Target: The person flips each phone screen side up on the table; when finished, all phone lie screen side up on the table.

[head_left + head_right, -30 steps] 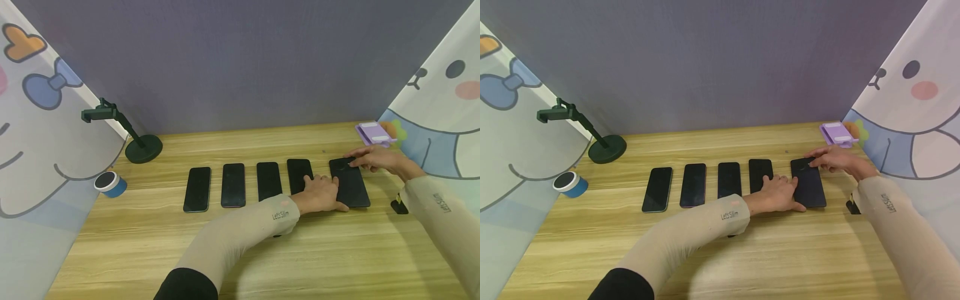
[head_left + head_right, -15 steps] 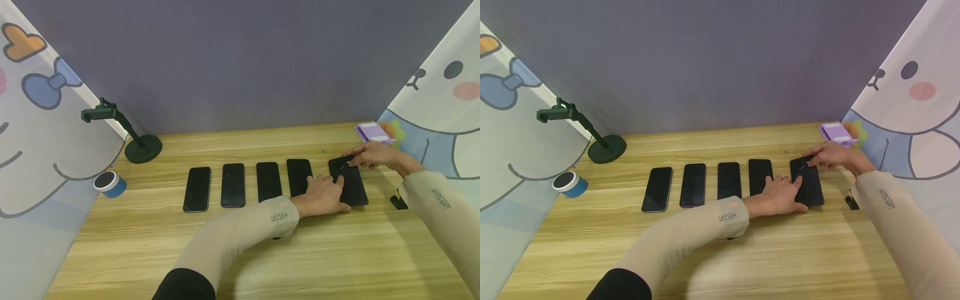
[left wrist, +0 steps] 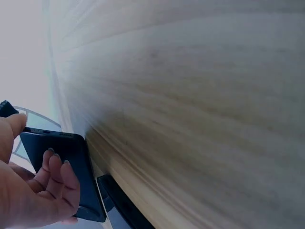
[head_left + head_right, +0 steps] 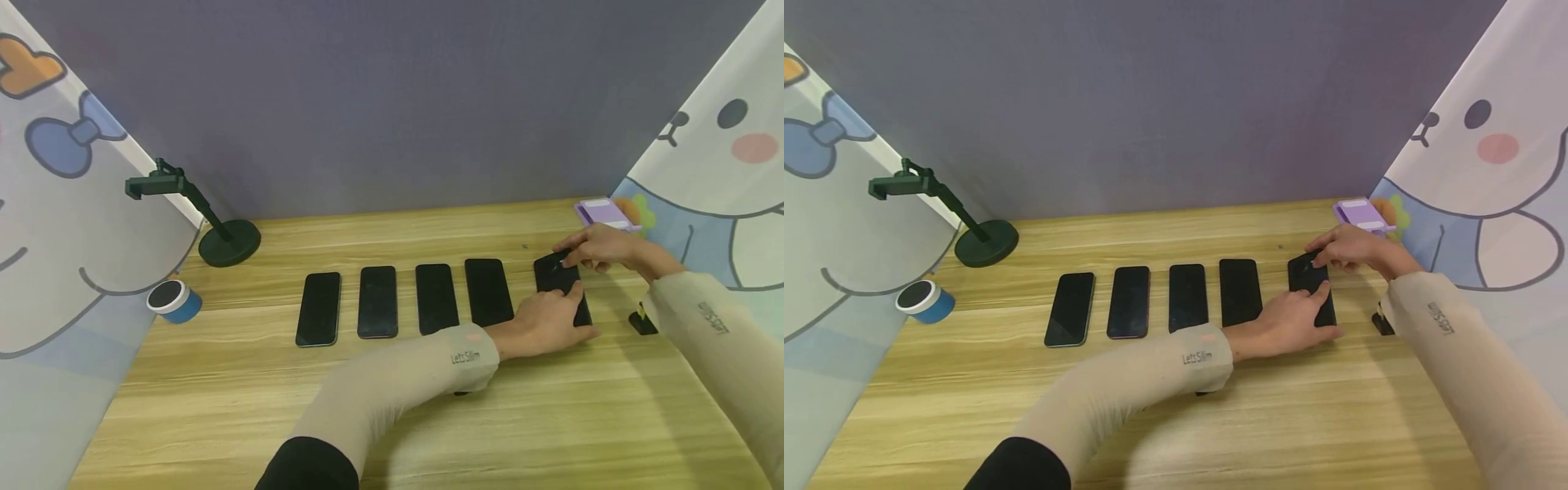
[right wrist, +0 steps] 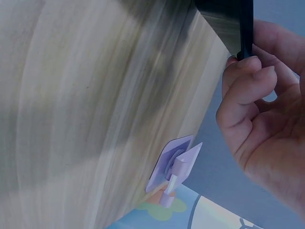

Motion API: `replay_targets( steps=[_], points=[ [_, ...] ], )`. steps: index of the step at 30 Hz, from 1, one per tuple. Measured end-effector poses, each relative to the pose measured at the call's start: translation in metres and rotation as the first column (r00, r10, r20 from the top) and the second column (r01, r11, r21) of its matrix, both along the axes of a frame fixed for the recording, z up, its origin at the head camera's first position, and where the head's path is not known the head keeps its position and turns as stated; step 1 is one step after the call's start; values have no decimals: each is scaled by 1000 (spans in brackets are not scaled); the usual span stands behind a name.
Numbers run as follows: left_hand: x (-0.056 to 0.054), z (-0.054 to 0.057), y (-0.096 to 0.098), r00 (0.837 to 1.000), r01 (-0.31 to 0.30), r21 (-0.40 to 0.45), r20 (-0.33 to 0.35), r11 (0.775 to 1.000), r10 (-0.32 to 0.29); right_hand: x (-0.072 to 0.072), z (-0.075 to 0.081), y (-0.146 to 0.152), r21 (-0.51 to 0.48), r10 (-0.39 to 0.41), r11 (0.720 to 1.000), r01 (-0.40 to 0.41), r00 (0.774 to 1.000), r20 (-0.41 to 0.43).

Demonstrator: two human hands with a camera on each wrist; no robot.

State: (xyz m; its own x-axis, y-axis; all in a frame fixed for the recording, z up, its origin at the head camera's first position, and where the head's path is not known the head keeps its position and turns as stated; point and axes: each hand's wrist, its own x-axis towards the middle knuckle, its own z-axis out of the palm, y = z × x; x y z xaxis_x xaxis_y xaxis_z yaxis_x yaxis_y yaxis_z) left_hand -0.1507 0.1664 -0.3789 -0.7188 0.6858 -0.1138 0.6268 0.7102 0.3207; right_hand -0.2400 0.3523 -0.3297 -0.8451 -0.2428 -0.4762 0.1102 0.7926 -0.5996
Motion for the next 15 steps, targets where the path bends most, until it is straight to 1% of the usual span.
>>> replay_targets(
  steps=[3, 5, 9, 15],
  points=[
    [1, 1, 0, 1000, 5, 10, -2, 1000, -5, -1, 2, -2, 7, 3, 1000, -3, 1000, 4],
    [1, 2, 0, 1000, -1, 19, 10, 1000, 0, -1, 3, -3, 16, 3, 1000, -3, 1000, 8],
    [1, 4, 0, 999, -7, 33, 50, 999, 5, -2, 5, -6, 19, 11, 1000, -11, 1000, 17],
    [0, 6, -5, 993, -8, 73, 116, 997, -1, 0, 5, -5, -11, 9, 1000, -9, 1000, 25]
  ],
)
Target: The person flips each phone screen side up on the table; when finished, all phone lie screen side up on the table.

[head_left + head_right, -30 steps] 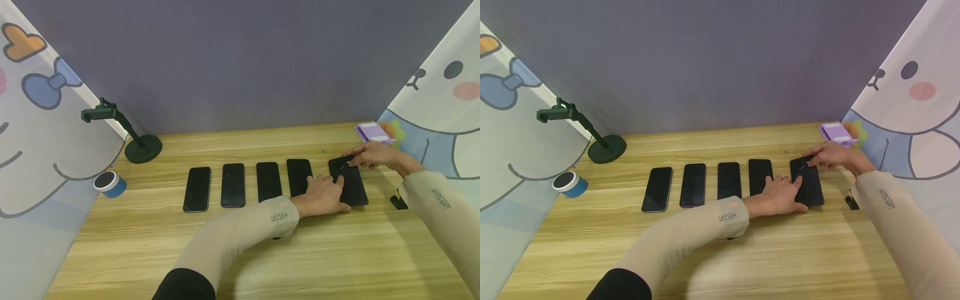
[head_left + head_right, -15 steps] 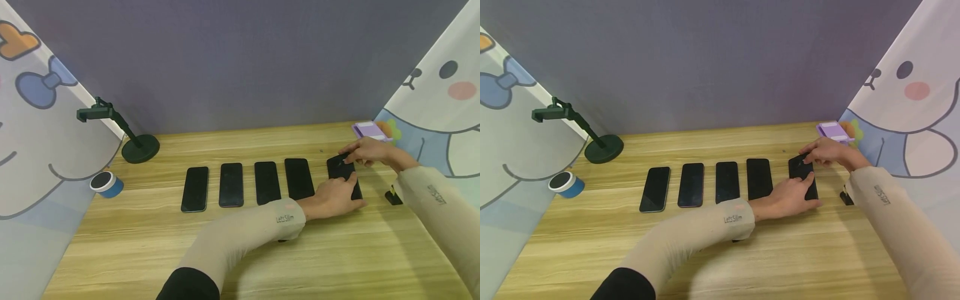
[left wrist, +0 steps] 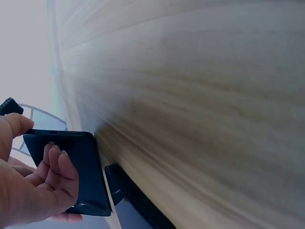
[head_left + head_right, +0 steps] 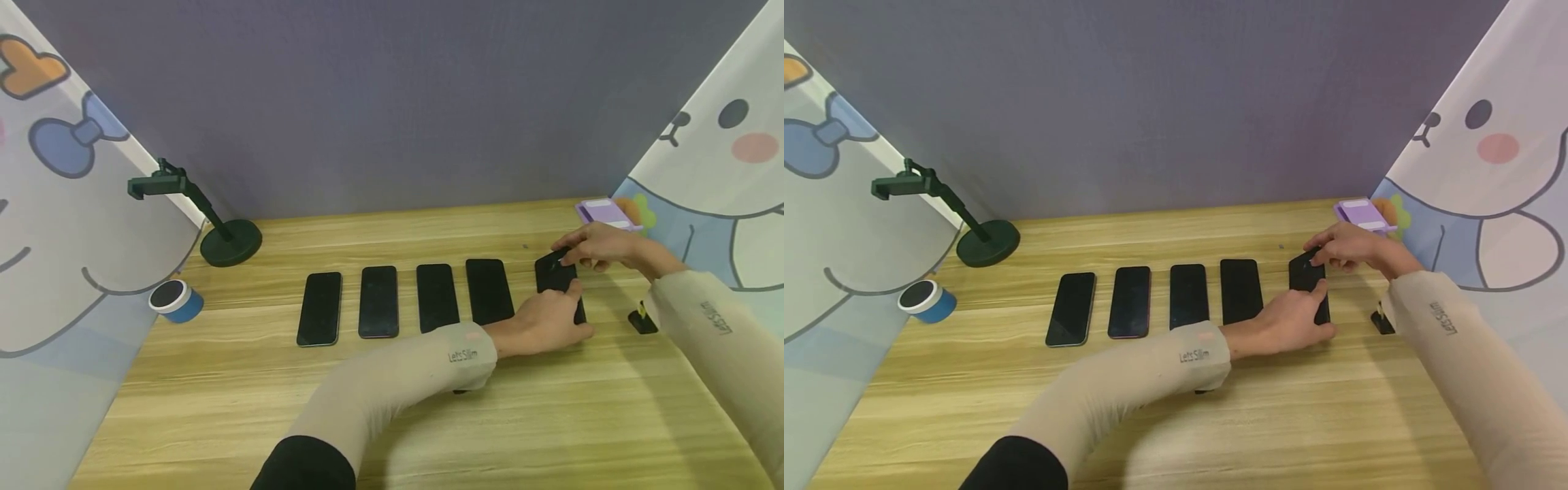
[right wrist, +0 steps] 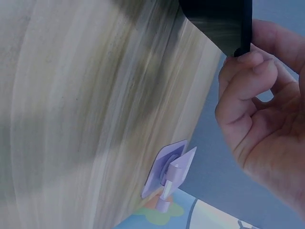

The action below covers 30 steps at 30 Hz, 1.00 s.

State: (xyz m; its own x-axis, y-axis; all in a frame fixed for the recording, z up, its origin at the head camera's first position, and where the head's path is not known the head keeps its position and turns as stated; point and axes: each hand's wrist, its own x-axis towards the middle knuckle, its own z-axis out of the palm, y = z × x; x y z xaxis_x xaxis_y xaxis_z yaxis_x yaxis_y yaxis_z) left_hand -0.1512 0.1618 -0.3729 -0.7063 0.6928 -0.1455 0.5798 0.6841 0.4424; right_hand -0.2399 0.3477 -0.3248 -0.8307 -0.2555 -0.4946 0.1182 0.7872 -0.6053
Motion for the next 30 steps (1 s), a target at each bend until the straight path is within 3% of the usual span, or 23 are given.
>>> replay_targets(
  steps=[9, 12, 16, 20, 23, 26, 30],
  points=[
    [-3, 8, -12, 994, -35, 68, 102, 997, 28, 6, -4, 3, -107, -35, 994, 28, 997, -70],
    [-5, 9, -18, 989, -89, 111, 130, 990, 75, 8, -6, -1, -160, -66, 986, 50, 993, -94],
    [-7, 8, -24, 968, -204, 190, 187, 960, 169, 9, -7, -4, -215, -100, 974, 76, 990, -101],
    [-7, 3, -27, 909, -350, 271, 331, 897, 255, 9, -11, -1, -218, -133, 970, 107, 985, -109],
    [-7, -2, -29, 844, -467, 341, 446, 816, 297, 12, -18, 4, -177, -154, 975, 132, 981, -117],
    [-7, -7, -30, 790, -556, 387, 522, 736, 323, 17, -26, 8, -132, -157, 981, 143, 982, -102],
    [-7, -11, -32, 729, -629, 417, 609, 657, 312, 24, -37, 10, -123, -151, 982, 141, 986, -73]
  ],
)
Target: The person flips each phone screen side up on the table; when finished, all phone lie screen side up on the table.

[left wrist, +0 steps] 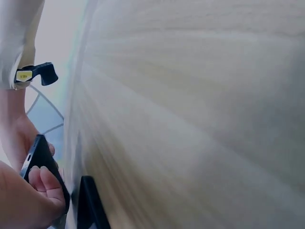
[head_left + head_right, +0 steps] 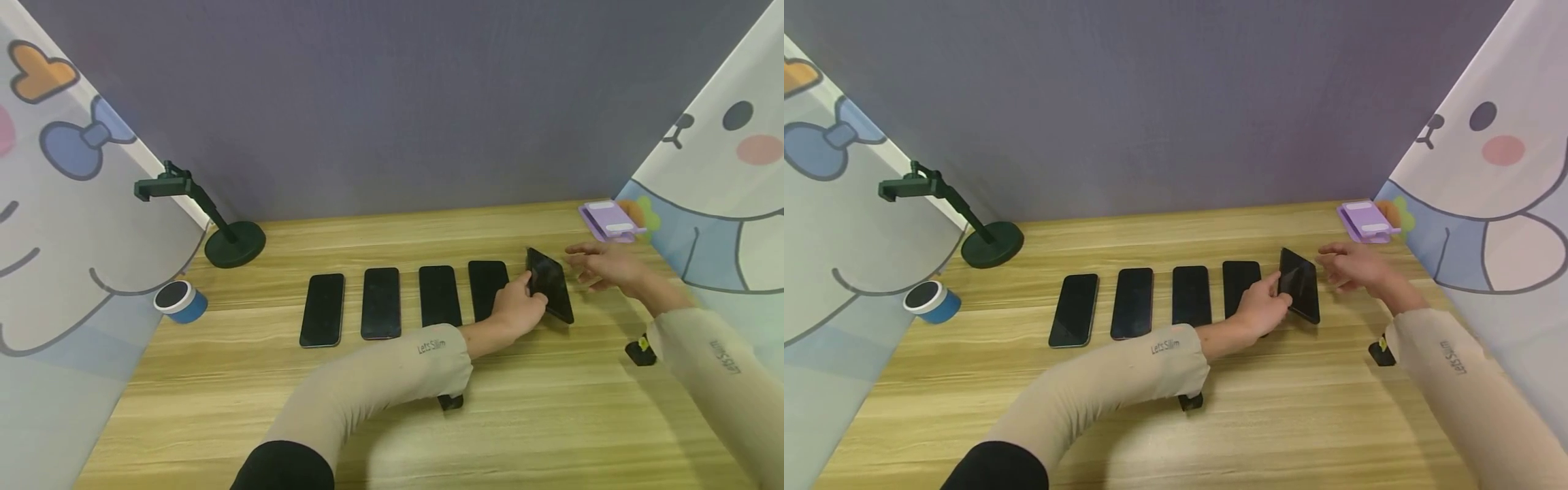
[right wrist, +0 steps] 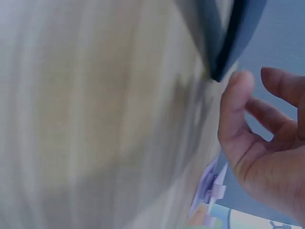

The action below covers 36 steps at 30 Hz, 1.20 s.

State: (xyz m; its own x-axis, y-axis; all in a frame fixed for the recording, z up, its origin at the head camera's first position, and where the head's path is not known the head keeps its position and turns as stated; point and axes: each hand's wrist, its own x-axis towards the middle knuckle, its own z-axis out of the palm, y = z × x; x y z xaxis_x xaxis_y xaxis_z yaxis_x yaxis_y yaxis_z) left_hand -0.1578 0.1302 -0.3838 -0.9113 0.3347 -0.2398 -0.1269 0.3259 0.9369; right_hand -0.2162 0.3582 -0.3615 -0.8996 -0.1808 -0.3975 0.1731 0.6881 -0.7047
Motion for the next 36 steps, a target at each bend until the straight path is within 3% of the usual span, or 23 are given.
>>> replay_targets(
  steps=[6, 10, 15, 19, 24, 29, 36],
  points=[
    [3, -2, -1, 999, -37, 106, 27, 994, 35, 4, -14, 0, -98, -38, 995, 38, 999, 2],
    [5, -3, -1, 999, -32, 168, 15, 985, 30, 3, -20, 5, -213, -82, 974, 75, 996, -27],
    [4, -4, -4, 999, 31, 188, -24, 982, -27, 3, -22, 13, -411, -111, 908, 84, 993, -41],
    [0, -5, -9, 990, 125, 138, -79, 982, -115, 3, -19, 16, -473, -124, 877, 81, 990, -60],
    [-3, -6, -15, 975, 200, 90, -122, 976, -188, 3, -12, 15, -433, -146, 897, 93, 985, -92],
    [-6, -6, -16, 960, 261, 34, -113, 965, -255, 3, -8, 13, -413, -137, 907, 89, 986, -89],
    [-7, -4, -17, 943, 307, -38, -123, 951, -309, 0, -4, 13, -320, -102, 945, 68, 991, -90]
  ],
)
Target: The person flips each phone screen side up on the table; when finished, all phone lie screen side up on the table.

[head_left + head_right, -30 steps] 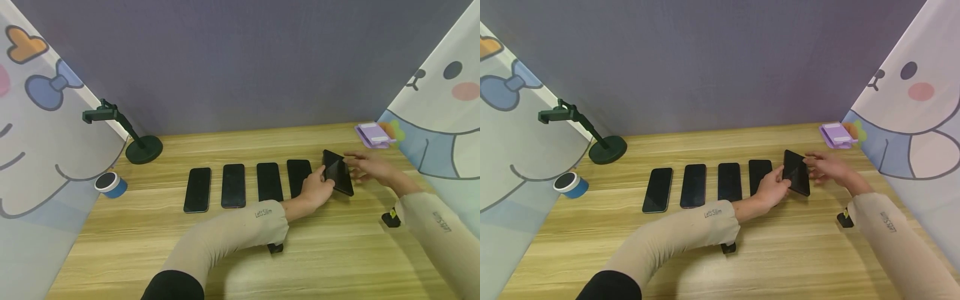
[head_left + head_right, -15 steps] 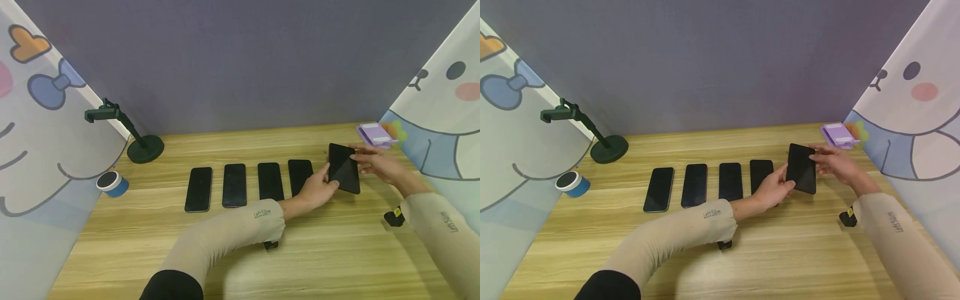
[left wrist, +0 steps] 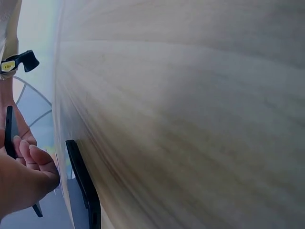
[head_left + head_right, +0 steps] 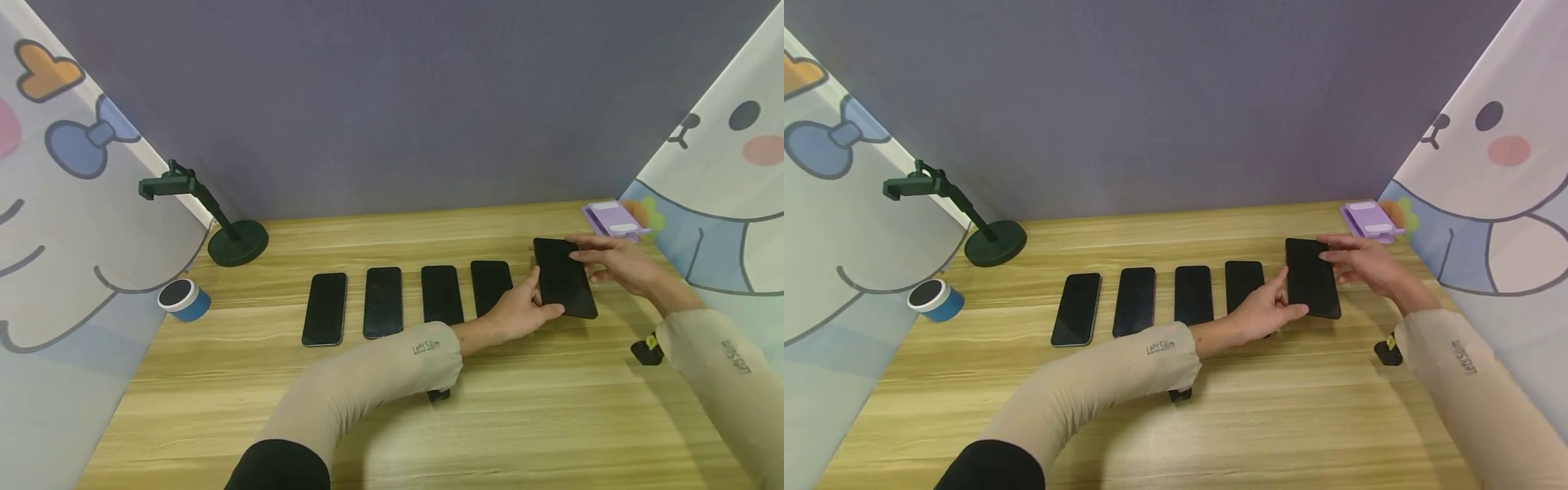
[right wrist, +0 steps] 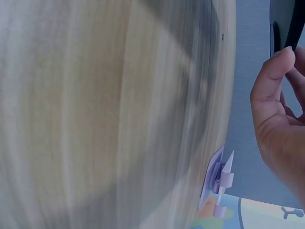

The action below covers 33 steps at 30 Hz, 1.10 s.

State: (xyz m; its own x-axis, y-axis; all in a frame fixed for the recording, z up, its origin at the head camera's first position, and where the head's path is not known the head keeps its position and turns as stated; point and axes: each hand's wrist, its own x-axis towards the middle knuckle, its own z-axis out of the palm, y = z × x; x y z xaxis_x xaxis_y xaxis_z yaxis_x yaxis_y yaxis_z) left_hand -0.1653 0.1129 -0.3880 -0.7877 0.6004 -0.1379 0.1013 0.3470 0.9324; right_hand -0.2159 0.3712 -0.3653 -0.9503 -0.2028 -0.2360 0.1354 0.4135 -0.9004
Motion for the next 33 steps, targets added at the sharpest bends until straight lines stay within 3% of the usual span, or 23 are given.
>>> replay_targets(
  steps=[9, 17, 24, 33],
  points=[
    [-4, 4, -1, 995, 62, -49, 87, 997, -58, -3, 5, 2, 139, 99, 984, -108, 993, 66],
    [-11, 7, 1, 989, 110, -183, 114, 977, -90, -7, 1, -1, 179, 158, 966, -186, 975, 157],
    [-13, 11, 7, 992, 111, -363, 95, 925, -82, -8, -8, -7, 171, 132, 972, -164, 974, 184],
    [-13, 12, 15, 996, 59, -531, -24, 845, -85, -13, -18, -10, 141, 111, 980, -141, 973, 203]
  ],
)
